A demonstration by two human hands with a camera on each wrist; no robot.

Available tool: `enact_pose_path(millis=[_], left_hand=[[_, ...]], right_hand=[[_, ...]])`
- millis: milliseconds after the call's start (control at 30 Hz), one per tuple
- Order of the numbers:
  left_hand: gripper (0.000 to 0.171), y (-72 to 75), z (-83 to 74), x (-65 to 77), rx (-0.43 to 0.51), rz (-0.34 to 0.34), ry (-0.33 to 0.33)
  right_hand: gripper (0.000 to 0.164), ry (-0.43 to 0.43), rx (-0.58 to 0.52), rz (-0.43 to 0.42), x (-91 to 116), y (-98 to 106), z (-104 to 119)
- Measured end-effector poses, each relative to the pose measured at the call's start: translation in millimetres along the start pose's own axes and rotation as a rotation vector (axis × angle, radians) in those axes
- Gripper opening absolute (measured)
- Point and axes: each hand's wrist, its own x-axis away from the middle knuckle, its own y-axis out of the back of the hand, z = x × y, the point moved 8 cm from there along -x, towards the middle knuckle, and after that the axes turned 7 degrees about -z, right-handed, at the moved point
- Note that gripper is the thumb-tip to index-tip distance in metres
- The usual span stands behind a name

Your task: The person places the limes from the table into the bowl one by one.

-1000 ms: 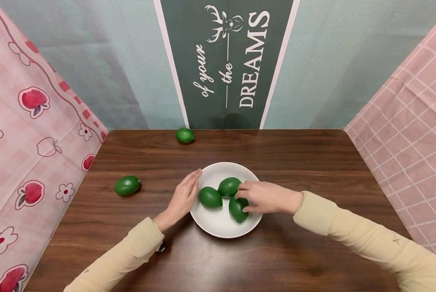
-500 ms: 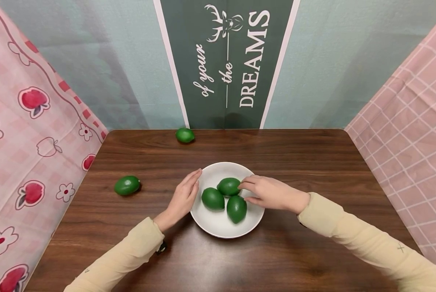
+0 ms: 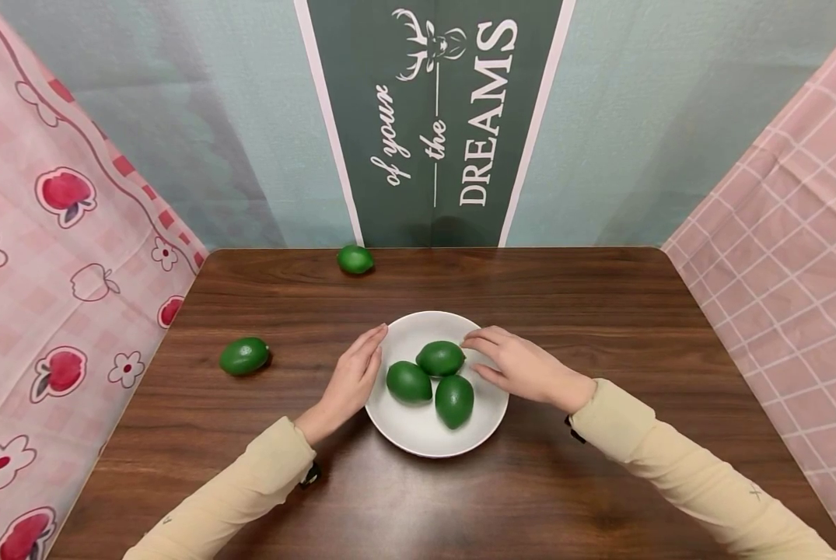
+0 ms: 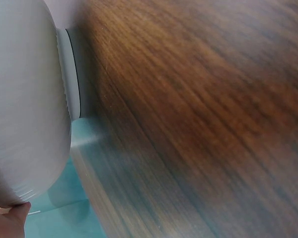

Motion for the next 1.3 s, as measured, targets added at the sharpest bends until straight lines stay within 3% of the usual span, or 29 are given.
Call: enact_pose_path(millis=[600,1067,1300], left_hand=[[0.034,-1.0,1.2,0.4,0.006,0.0,0.004],[0.034,-0.9,0.2,-0.5,0.009,-0.003,0.002],[0.034,-0.3,0.5,-0.2,0.01,-0.007,0.005]], right_hand=[[0.033,-0.193,-0.095,-0.214,8.1,-3.0,-25.1],[0.035,-0.304,-0.184,-0.318,15.4,-9.6,-37.8],[0.036,-0.381,-0.229,-0.317,18.9,-16.0,-42.0]])
